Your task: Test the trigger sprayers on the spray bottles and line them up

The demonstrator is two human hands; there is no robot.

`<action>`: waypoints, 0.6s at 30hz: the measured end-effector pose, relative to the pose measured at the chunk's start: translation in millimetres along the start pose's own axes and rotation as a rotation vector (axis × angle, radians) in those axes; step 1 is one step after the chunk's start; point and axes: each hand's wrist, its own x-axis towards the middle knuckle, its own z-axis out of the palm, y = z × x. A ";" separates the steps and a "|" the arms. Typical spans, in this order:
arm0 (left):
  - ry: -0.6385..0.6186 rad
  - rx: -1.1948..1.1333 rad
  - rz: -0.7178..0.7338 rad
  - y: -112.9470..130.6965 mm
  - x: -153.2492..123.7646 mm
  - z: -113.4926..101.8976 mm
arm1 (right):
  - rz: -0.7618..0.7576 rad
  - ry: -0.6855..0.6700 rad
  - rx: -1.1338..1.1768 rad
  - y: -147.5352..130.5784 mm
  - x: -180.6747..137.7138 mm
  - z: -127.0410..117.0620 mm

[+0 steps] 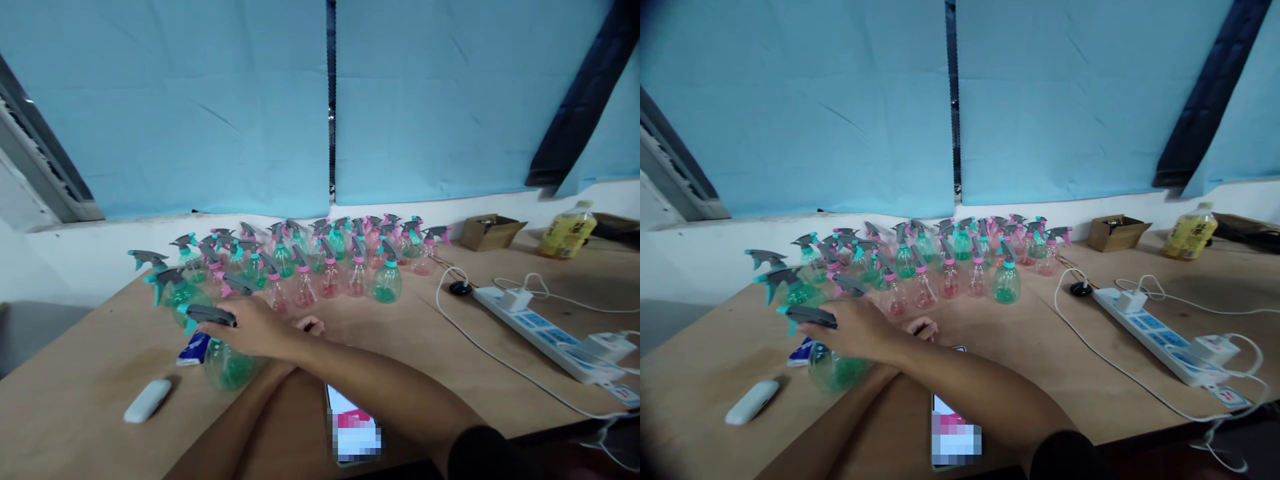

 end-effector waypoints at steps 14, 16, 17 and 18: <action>0.011 0.010 -0.006 -1.1 -0.9 0.9 | 0.029 -0.129 -0.062 -0.4 2.4 1.8; 0.011 -0.045 -0.004 -3.1 0.6 1.2 | -0.006 -0.054 -0.083 -5.5 0.9 -1.6; 0.008 -0.082 -0.008 -4.4 1.2 1.4 | -0.028 0.016 -0.103 -7.7 0.2 -4.3; 0.001 -0.117 -0.015 -5.7 1.5 1.4 | -0.051 0.095 -0.134 -9.4 0.0 -7.7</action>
